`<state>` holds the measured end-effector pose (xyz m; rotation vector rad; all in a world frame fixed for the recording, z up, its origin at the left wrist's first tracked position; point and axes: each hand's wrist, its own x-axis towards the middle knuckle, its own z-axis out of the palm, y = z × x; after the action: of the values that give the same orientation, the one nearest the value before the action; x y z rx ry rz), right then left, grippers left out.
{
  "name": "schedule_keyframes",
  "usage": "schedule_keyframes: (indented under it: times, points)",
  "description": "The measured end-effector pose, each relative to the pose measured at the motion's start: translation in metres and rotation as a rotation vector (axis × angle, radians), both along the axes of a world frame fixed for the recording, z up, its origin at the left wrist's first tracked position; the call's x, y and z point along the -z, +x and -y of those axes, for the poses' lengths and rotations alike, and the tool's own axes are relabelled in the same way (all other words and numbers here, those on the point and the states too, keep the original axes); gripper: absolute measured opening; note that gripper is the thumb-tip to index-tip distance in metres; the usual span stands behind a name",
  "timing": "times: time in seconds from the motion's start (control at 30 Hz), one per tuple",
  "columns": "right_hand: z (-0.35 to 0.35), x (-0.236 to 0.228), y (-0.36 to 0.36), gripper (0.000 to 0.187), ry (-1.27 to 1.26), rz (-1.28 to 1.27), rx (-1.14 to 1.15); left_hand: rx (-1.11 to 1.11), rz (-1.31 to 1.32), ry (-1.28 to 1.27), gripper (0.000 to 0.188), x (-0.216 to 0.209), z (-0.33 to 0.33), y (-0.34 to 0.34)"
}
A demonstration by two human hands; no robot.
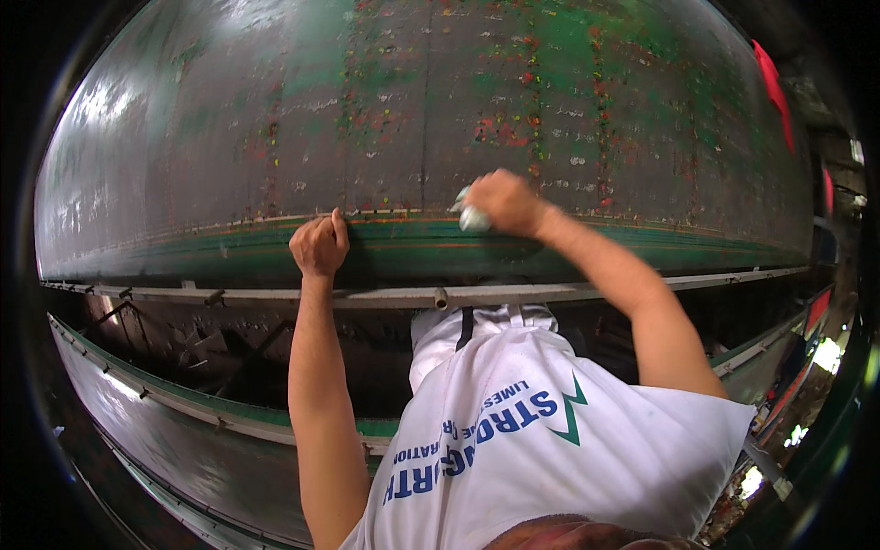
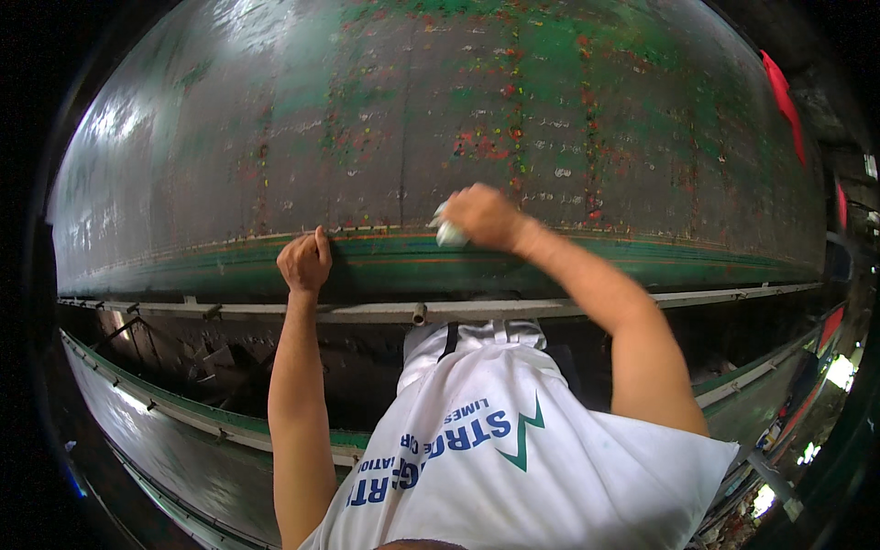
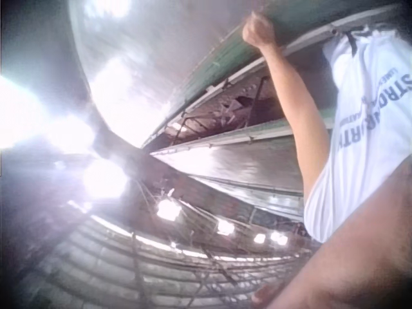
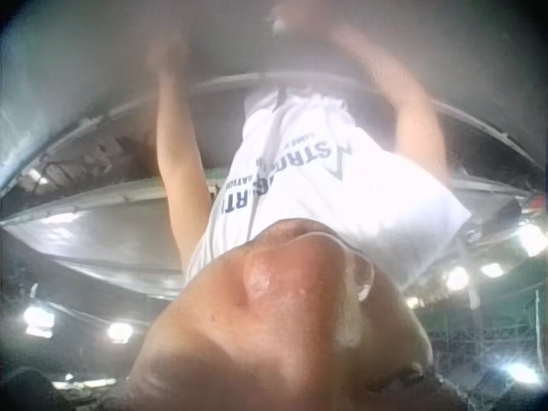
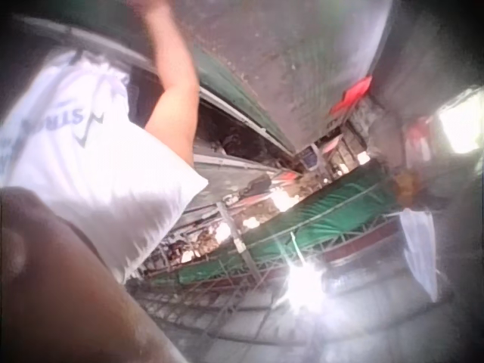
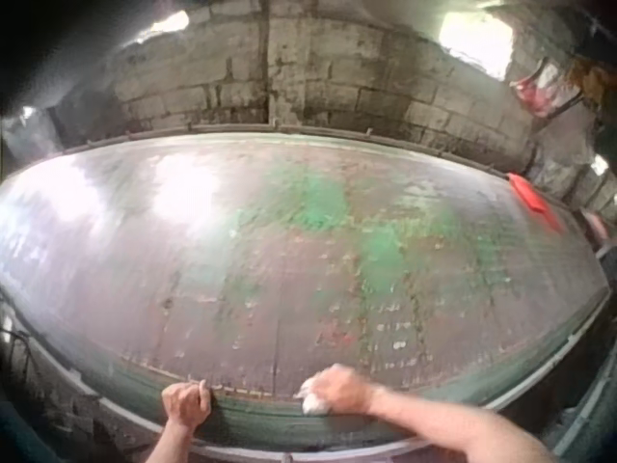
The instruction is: The person wipes a large curved green surface with a white cloth, moving the cloth back and forth across the surface while holding the edge with the other hand. The surface appears to be part of a large industrial container or tank.
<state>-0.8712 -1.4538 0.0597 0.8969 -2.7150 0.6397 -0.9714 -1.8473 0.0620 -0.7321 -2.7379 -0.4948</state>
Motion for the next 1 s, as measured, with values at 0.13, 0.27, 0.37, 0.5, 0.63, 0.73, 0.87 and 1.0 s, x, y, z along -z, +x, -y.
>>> schedule_keyframes:
  times: [0.13,0.27,0.37,0.5,0.63,0.73,0.87,1.0]
  points:
    - [-0.169,0.02,-0.092,0.019,0.124,-0.057,0.349,0.01,0.001,-0.008,0.045,0.001,-0.002,-0.003]
    - [-0.226,0.025,-0.168,0.017,0.098,-0.085,0.977,0.012,0.013,-0.011,0.047,0.003,-0.003,-0.003]
    - [-0.152,0.009,-0.145,0.017,-0.017,-0.092,0.814,-0.009,0.035,-0.009,0.048,0.005,-0.003,-0.003]
    - [-0.014,-0.011,-0.005,0.011,0.002,0.025,-0.238,-0.008,0.017,-0.029,0.047,0.006,-0.002,-0.004]
    - [-0.03,-0.009,0.025,0.008,-0.037,0.084,-0.742,-0.011,0.051,-0.049,0.046,0.006,-0.003,-0.004]
    - [-0.128,0.0,-0.089,0.013,0.078,0.064,-0.496,-0.017,0.065,-0.071,0.045,0.004,-0.004,-0.003]
    - [-0.274,0.013,-0.282,0.033,0.359,-0.036,0.189,-0.033,0.067,-0.069,0.044,0.002,-0.008,-0.004]
    - [-0.289,0.03,-0.347,0.018,0.115,-0.032,0.424,-0.028,0.062,-0.086,0.043,-0.001,-0.01,-0.004]
